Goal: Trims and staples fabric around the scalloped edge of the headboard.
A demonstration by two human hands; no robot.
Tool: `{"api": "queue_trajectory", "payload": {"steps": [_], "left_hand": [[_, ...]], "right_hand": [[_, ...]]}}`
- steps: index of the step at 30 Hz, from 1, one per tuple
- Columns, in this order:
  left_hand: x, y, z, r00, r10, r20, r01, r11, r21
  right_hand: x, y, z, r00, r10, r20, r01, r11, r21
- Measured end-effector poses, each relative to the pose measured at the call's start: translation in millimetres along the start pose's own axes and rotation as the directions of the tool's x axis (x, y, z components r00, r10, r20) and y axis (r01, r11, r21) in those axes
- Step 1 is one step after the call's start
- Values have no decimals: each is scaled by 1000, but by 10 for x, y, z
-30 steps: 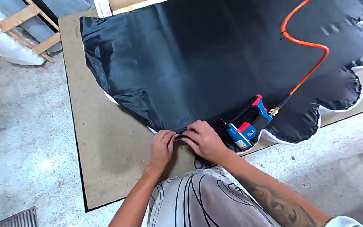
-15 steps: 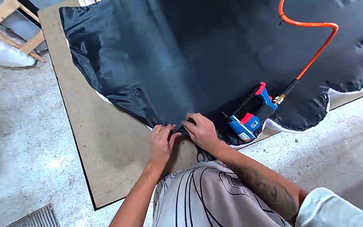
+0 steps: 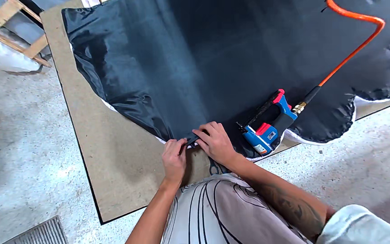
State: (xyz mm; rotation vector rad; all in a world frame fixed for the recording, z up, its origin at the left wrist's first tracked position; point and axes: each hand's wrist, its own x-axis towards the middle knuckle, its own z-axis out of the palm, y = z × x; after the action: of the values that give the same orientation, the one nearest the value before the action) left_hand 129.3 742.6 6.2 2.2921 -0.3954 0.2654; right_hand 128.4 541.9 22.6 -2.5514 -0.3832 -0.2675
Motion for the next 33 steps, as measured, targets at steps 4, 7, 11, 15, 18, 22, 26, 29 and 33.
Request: {"api": "queue_trajectory", "payload": {"steps": [4, 7, 11, 15, 18, 22, 26, 29, 33], "left_hand": [[-14, 39, -117, 991, 64, 115, -72, 995, 67], [51, -39, -218, 963, 154, 222, -174, 982, 76], [139, -119, -198, 946, 263, 190, -278, 959, 57], [179, -151, -174, 947, 284, 150, -285, 958, -19], [165, -114, -144, 965, 234, 119, -231, 972, -35], [159, -72, -111, 978, 169, 119, -166, 985, -34], [151, -46, -79, 995, 56, 80, -50, 996, -68], [200, -9, -82, 989, 18, 144, -16, 1000, -15], [244, -29, -43, 965, 128, 228, -159, 979, 126]], "right_hand": [[59, 118, 63, 992, -128, -21, 128, 991, 39], [46, 174, 55, 976, -213, -52, 217, 973, 79], [16, 181, 20, 986, -158, -56, 165, 975, 146], [73, 103, -273, 989, -24, 146, -7, 977, 213], [136, 59, -323, 979, -15, 204, -17, 988, 154], [149, 74, -75, 991, 11, 131, -12, 1000, 10], [169, 47, 23, 993, 96, 65, -98, 995, 31], [114, 57, 97, 992, -124, -36, 122, 991, -48], [56, 82, 75, 973, -227, -47, 228, 973, 22]]}}
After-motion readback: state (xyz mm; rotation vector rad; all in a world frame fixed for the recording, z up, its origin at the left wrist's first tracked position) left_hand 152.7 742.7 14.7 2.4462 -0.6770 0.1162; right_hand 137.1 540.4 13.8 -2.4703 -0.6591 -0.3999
